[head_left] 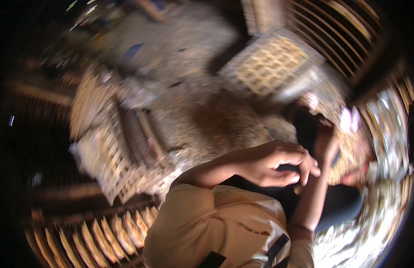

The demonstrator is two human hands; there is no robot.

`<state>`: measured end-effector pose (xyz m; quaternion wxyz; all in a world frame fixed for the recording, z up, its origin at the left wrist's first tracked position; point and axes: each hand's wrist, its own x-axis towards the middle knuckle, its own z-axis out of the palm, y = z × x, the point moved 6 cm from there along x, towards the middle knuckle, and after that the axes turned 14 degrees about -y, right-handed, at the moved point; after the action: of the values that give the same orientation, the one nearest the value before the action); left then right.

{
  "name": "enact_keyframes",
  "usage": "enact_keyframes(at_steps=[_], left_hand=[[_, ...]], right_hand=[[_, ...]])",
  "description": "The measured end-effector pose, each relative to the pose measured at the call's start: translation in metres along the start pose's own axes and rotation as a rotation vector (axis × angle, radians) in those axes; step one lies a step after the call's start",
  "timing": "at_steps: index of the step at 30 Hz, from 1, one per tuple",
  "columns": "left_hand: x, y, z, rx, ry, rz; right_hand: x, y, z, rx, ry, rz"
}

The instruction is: The person sits on the floor and repairs a wooden lattice tray by hand, picking at loose slats and tapping them into place. They handle multiple trays, setting some aside and continuing to adjust the lattice structure.

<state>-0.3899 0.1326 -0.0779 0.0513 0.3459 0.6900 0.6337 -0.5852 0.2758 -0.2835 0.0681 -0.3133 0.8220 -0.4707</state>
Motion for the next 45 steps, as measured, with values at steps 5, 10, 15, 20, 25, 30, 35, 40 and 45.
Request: enact_keyframes(at_steps=[5,10,15,20,25,30,35,40,45], left_hand=[[-0.152,-0.005,-0.064,0.933,0.532,-0.813],[-0.411,0.059,-0.051,1.297,1.195,-1.465],[-0.573,0.116,0.014,0.501,1.512,-2.57],[-0.698,0.139,0.099,0.536,1.88,-2.418],[-0.704,0.149,0.092,0.985,1.836,-2.368],[-0.683,0.186,0.045,1.583,2.019,-0.983],[-0.622,0.195,-0.032,1.281,2.056,-1.181],[-0.652,0.17,-0.004,0.78,2.049,-2.275],[-0.738,0.141,0.057,0.695,1.966,-2.165]], right_hand=[[0.016,0.125,-0.029,0.125,0.046,-0.094],[0.029,0.078,-0.005,1.168,0.123,0.228],[0.053,0.085,-0.008,0.87,-0.021,0.054],[0.057,0.108,0.015,0.966,0.056,0.041],[0.046,0.055,0.015,0.882,0.101,0.105],[0.04,0.037,0.031,0.927,0.083,0.139],[0.045,0.026,0.029,1.187,-0.166,0.032],[0.051,0.04,0.034,1.53,-0.414,0.052],[0.04,0.025,0.029,1.172,-0.07,0.117]])
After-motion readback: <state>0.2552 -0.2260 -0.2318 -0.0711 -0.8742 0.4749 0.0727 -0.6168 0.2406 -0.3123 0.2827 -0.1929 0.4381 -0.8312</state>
